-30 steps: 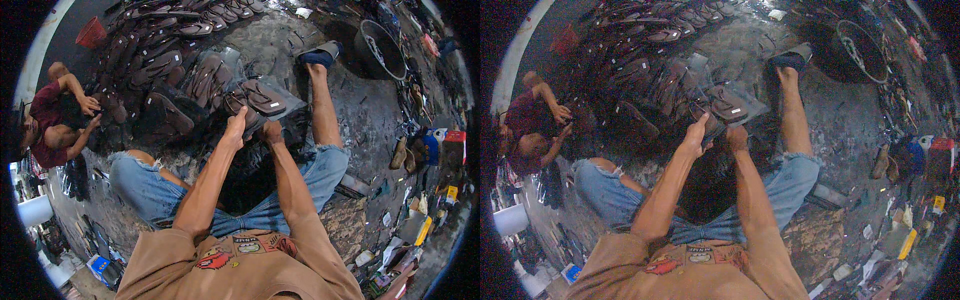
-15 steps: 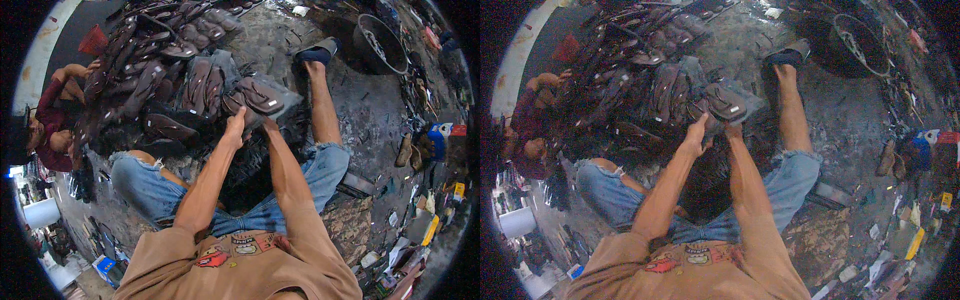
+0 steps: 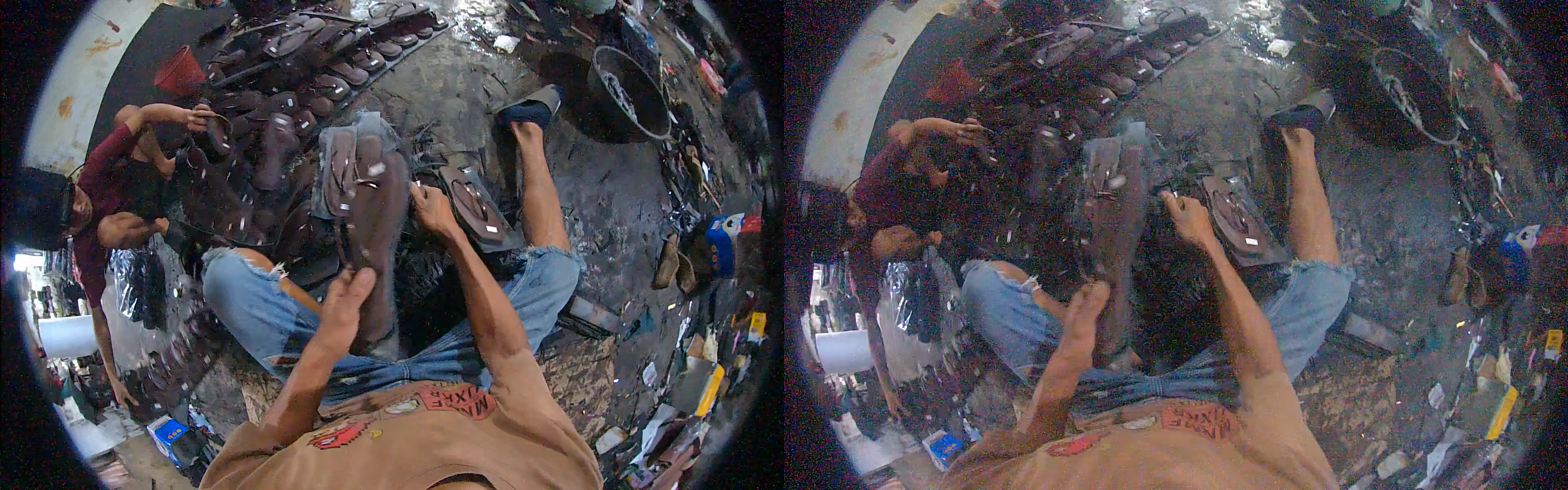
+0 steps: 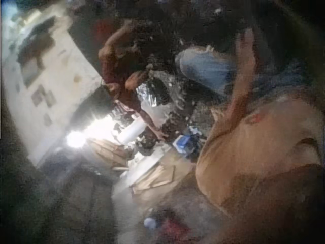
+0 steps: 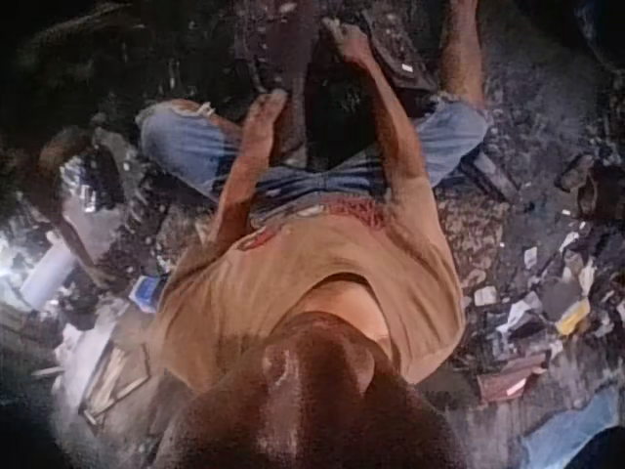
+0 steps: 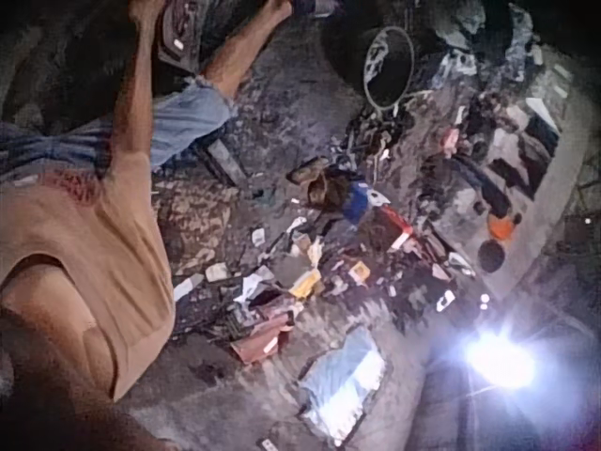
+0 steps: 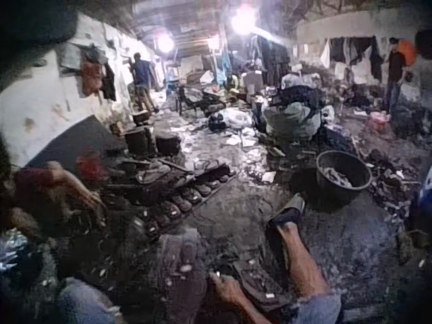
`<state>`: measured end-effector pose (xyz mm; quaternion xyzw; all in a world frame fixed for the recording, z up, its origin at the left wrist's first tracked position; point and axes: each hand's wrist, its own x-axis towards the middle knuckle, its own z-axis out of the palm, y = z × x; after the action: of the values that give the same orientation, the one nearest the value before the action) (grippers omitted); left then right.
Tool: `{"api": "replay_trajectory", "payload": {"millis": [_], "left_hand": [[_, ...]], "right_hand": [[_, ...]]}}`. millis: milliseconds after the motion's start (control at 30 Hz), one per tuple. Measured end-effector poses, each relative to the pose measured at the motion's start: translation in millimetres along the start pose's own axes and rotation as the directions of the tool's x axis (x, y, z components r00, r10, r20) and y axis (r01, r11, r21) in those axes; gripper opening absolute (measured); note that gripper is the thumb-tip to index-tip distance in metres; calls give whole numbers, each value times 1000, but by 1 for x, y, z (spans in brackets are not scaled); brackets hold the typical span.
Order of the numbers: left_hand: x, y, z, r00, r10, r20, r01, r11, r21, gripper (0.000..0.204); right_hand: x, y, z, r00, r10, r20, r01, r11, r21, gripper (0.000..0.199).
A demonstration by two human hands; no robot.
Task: The person sits on the floor and uses a knife to trim excess material from the edges of brown sandals. They handle each sandal individually, scraping and cutting along the perimeter, then place the trimmed sandals aside.
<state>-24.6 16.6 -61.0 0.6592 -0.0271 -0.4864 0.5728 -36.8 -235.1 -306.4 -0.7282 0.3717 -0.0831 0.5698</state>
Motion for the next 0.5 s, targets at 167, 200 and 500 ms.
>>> {"api": "replay_trajectory", "payload": {"millis": [167,200,500], "left_hand": [[-20,-44,-28,855,518,32,-512,833,208,47],[-34,-24,0,846,531,43,-517,798,310,49],[-48,57,-16,955,292,47,-279,944,-178,44]], "right_hand": [[-141,-178,-48,982,38,-185,96,742,663,48],[-162,-200,-48,958,-51,-283,216,777,592,46],[-271,-234,-36,925,-245,-290,356,823,442,34]]}}
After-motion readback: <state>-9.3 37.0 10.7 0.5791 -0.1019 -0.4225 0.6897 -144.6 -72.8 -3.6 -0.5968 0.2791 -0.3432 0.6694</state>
